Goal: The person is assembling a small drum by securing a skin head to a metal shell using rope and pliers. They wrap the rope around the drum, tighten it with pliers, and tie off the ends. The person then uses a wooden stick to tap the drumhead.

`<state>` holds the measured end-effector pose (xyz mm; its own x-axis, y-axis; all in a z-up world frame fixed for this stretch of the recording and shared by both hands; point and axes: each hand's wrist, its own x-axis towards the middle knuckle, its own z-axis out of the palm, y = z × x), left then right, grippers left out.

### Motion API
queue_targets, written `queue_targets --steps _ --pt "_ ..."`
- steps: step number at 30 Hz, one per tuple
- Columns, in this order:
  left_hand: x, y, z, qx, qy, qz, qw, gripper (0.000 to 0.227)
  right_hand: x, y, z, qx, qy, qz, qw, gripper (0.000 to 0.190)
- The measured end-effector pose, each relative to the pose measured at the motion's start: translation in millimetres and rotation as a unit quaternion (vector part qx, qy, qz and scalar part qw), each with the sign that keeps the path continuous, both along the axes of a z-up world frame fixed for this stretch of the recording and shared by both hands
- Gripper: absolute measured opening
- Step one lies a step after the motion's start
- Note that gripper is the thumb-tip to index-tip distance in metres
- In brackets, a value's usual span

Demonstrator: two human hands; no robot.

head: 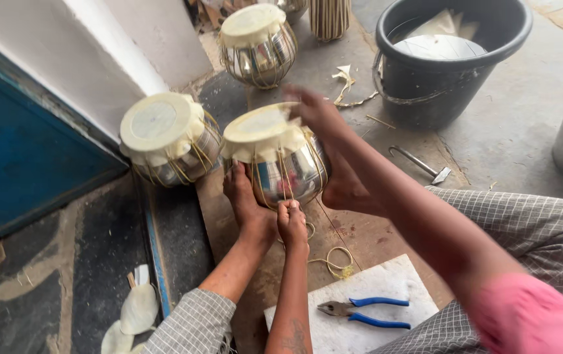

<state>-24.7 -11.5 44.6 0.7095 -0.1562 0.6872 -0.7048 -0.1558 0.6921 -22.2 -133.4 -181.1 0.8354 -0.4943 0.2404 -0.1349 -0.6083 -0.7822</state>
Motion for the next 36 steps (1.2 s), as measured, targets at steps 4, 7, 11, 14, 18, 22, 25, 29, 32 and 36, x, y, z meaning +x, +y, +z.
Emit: queue_targets --steps 4,7,11,14,18,22,25,29,32,36 --pt "9.2 -7.9 -18.2 0.006 0.151 -0.046 0.987 0.055 38.0 26.1 -33.4 0.108 -0.053 -0.078 0.990 0.022" --pt "17.4 3.1 -46.7 0.138 -0.050 0.015 0.989 0.065 38.9 51.7 -58.4 0.146 -0.099 -0.097 0.979 0.024" --pt "21.3 7.0 -54.3 0.079 -0.160 -0.016 0.984 0.091 34.3 58.9 -76.2 0.262 -0.167 -0.057 0.949 0.033" --pt "16.5 6.5 -46.0 0.090 -0.168 -0.039 0.981 0.100 26.1 64.3 -73.2 0.394 -0.161 -0.087 0.901 0.035" --pt "10.9 0.2 -34.6 0.095 -0.173 -0.032 0.980 0.095 27.8 59.8 -47.2 0.553 -0.228 -0.052 0.800 0.034" --pt "10.1 -9.8 -30.4 -0.079 0.103 -0.100 0.987 0.062 9.9 59.5 -26.7 0.055 -0.146 -0.216 0.964 0.013" --pt "15.7 -3.3 -37.4 0.017 -0.009 -0.037 0.999 0.064 -0.7 59.4 -34.8 -0.120 -0.099 -0.195 0.968 0.020" --pt "28.9 3.6 -51.4 0.089 -0.153 0.015 0.984 0.069 -50.8 -30.3 -30.9 0.083 0.012 -0.034 0.996 0.009" --pt "53.0 -11.0 -40.1 -0.293 0.384 -0.158 0.861 0.068 -67.2 -35.0 -9.2 0.237 0.020 0.049 0.970 0.016" --pt "28.4 14.9 -26.0 0.158 -0.045 -0.011 0.986 0.083 -81.0 -22.6 9.8 0.159 -0.033 0.136 0.977 0.021"
